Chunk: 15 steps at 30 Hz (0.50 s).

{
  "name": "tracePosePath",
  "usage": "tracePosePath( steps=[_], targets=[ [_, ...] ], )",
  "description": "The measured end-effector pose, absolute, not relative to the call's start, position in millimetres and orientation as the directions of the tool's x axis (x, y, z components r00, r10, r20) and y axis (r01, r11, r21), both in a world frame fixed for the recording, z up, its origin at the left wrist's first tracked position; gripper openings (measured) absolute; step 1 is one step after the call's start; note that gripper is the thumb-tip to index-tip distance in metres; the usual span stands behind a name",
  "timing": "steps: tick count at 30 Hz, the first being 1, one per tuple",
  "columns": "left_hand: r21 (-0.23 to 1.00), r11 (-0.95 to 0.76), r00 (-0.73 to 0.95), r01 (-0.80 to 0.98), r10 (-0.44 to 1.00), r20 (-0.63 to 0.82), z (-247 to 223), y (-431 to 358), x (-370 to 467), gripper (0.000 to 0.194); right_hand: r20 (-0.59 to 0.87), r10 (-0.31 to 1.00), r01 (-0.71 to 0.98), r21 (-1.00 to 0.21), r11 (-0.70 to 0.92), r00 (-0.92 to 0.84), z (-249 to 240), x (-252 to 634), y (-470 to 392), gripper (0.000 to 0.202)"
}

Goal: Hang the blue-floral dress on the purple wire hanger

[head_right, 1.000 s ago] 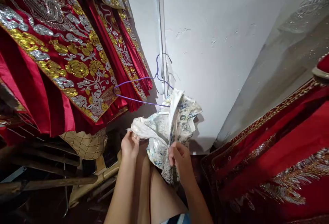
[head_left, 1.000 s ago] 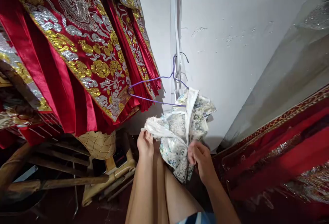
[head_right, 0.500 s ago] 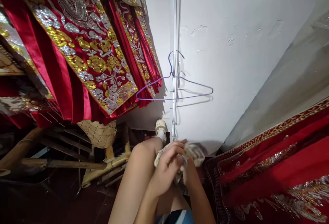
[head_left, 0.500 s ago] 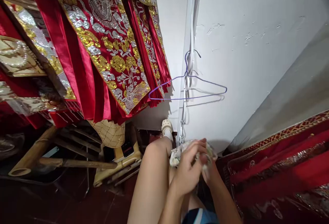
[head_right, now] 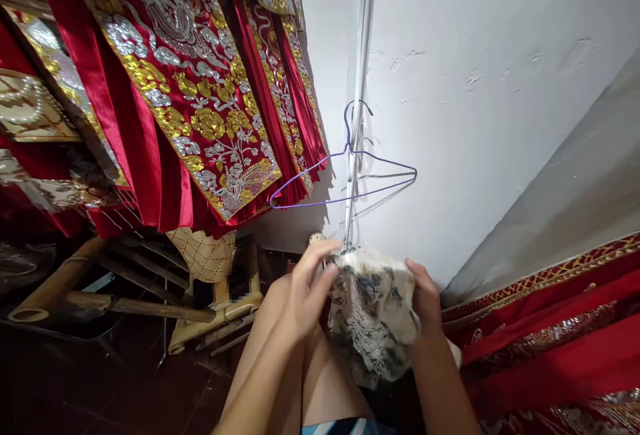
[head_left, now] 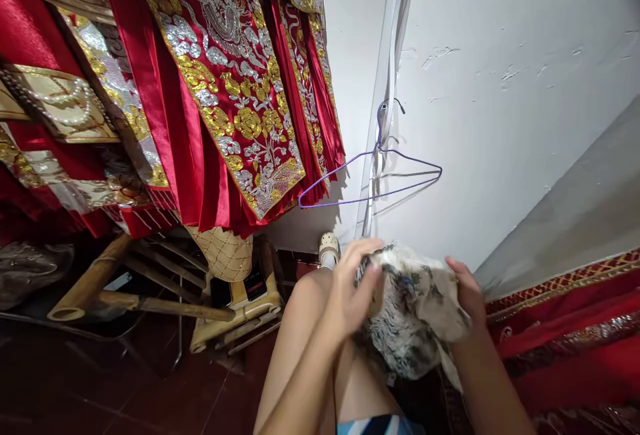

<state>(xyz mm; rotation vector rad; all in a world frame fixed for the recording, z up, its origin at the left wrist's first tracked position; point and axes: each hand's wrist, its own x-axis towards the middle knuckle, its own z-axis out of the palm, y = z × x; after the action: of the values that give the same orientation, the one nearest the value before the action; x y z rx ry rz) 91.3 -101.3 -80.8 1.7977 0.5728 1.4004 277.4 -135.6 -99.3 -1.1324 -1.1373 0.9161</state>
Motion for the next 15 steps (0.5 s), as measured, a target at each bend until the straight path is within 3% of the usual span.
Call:
tracePosePath(
  steps=[2,4,6,8,10,12,15],
  targets=[
    [0.793,-0.589,0.331,-0.159,0.725,0.604,-70.4,-72.4,92.9,0.039,0.048,0.987,-0.131,-0.989,0.069,0.153,-82.0,271.1,-129.0,0.050],
    [0.816,-0.535,0.518,-0.217,0.645,0.561,-61.3,-51.8,94.5,0.046,-0.140,0.990,-0.228,-0.963,-0.144,-0.034,-62.8,267.5,-123.9,0.042],
    [0.856,-0.468,0.723,-0.220,0.511,0.465,-57.6,-43.6,92.2,0.056,-0.251,0.931,-0.184,-0.934,-0.305,-0.265,-43.7,270.1,-121.2,0.038],
    [0.894,-0.427,0.858,-0.139,0.399,0.324,-61.8,-45.0,83.5,0.064,-0.305,0.836,-0.040,-0.932,-0.361,-0.456,-26.6,280.4,-121.3,0.038],
    [0.887,-0.461,0.903,0.000,0.381,0.198,-74.1,-49.0,69.2,0.065,-0.352,0.762,0.153,-0.934,-0.323,-0.544,-12.0,295.8,-122.8,0.035],
    [0.810,-0.559,0.884,0.176,0.453,0.120,-90.6,-49.2,51.8,0.054,-0.369,0.794,0.363,-0.910,-0.202,-0.483,0.2,310.3,-123.3,0.022],
    [0.580,-0.634,0.774,0.511,0.633,0.010,-109.0,-38.5,25.4,0.032,-0.167,0.930,0.542,-0.840,0.039,-0.326,12.5,318.1,-114.2,0.006]
  ],
)
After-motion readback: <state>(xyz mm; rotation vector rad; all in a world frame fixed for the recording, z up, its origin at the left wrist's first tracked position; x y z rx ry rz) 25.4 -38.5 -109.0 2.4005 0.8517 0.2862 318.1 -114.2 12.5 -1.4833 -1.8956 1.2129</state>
